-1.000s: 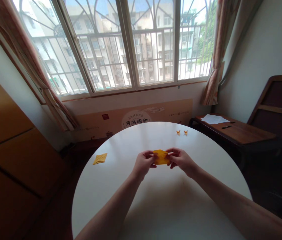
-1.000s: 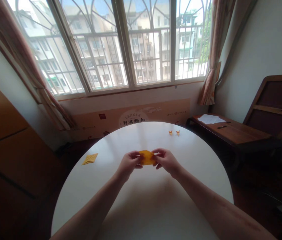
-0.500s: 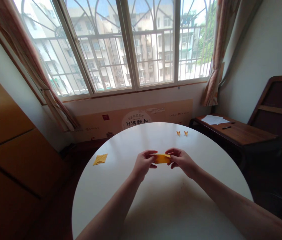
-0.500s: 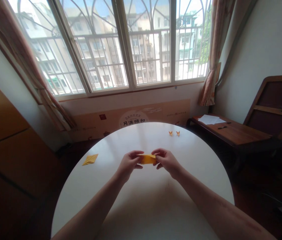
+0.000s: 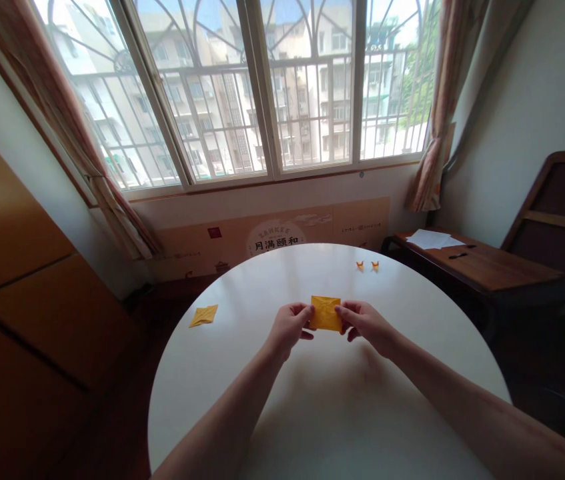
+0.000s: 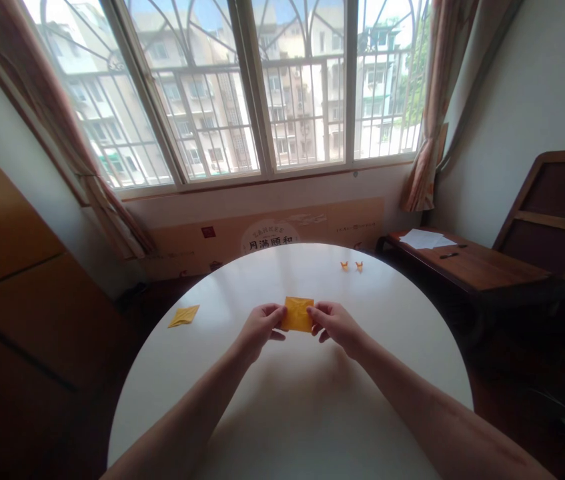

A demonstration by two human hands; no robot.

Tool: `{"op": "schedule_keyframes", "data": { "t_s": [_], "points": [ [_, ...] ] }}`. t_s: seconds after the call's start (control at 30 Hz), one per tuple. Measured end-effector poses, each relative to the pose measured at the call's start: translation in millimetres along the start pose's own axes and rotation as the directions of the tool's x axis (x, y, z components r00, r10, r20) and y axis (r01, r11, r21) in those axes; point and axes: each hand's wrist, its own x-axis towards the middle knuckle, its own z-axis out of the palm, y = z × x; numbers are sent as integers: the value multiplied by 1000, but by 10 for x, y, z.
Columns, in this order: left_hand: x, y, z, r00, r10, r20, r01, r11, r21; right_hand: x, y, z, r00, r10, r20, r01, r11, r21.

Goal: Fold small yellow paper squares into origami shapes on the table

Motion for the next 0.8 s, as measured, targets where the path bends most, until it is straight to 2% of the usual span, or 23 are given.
{"op": "schedule_keyframes", "data": {
  "t_s": [0.27,0.43,0.57,0.7,0.8],
  "points": [
    [79,-15,-138,983,26,-182,-22,1000,21,25,75,-57,994,-42,-102,30,993,-118],
    [114,133,-391,945,85,-315,-69,996,61,47,93,-112,984,-107,-144,75,974,-214],
    [216,287,-877,899,78,-430,-18,990,142,64,91,-136,960,-222,-168,155,928,-340],
    [266,352,-1562,837,36,-545,135,953,271,111,138,-187,960,-244,-140,161,884,-439],
    [199,346,-2035,778,48,-627,261,883,390,161,192,-226,953,-254,-165,141,853,-502]
  ]
}}
